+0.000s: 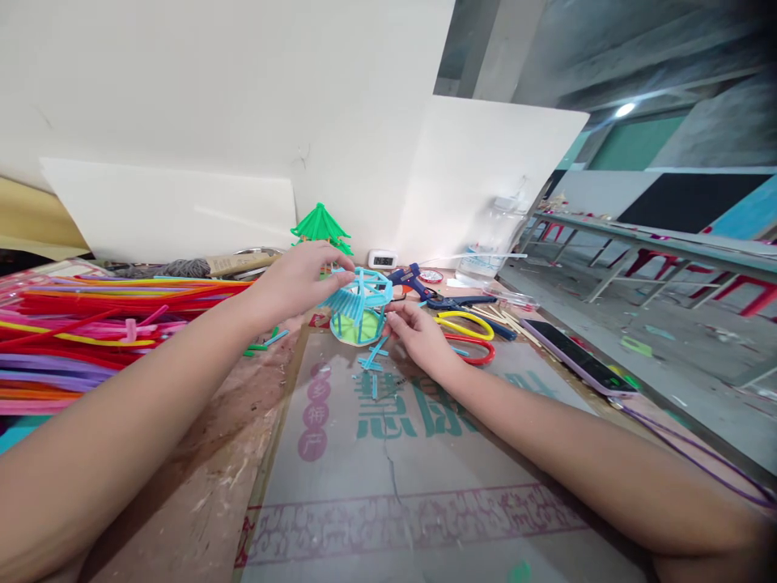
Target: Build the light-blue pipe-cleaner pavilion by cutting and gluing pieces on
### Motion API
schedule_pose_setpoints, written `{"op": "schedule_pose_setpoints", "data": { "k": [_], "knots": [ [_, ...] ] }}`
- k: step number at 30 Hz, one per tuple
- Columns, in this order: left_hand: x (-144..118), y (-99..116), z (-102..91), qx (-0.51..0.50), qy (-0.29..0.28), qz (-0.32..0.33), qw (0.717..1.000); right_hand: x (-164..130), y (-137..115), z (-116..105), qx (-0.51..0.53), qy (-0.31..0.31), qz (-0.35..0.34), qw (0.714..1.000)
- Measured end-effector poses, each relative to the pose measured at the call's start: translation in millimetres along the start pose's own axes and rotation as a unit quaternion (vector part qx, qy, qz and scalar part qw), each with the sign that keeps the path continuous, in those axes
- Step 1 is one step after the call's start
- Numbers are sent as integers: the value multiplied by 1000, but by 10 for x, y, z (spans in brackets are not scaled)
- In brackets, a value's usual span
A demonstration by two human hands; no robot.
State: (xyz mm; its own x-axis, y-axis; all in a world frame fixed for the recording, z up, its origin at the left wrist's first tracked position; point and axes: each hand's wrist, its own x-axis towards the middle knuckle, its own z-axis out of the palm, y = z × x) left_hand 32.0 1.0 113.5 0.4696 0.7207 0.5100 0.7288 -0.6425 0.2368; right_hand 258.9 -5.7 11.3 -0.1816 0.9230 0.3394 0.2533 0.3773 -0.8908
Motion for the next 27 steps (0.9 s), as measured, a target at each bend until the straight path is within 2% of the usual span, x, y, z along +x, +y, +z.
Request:
{"op": "schedule_pose_setpoints", "data": {
  "k": [4,7,9,11,12,17,19,23,27],
  "knots": [
    [0,-23,-165,15,18,-52,998,41,70,-39,-14,9,-6,1000],
    [-62,-5,-204,28,33,-90,995,48,99,-49,-45,4,-21,999],
    [-168,-13,-144,18,72,-104,992,48,99,-53,-76,-6,-34,997],
    [-314,-68,-10,-14,126,-114,985,52,85,-58,-112,-20,-48,992],
    [-390,-113,78,-32,133,-120,983,55,77,-62,-130,-27,-56,990],
    [-618,-360,543,-95,79,-154,980,76,69,-74,-184,-39,-84,979],
    [-627,-393,663,-79,48,-133,987,81,82,-75,-194,-34,-85,977],
    [-601,-356,751,-13,5,-52,999,89,110,-82,-202,-19,-86,975],
    [-580,-364,755,-31,-7,-23,999,100,123,-95,-201,-21,-92,975]
  ]
}}
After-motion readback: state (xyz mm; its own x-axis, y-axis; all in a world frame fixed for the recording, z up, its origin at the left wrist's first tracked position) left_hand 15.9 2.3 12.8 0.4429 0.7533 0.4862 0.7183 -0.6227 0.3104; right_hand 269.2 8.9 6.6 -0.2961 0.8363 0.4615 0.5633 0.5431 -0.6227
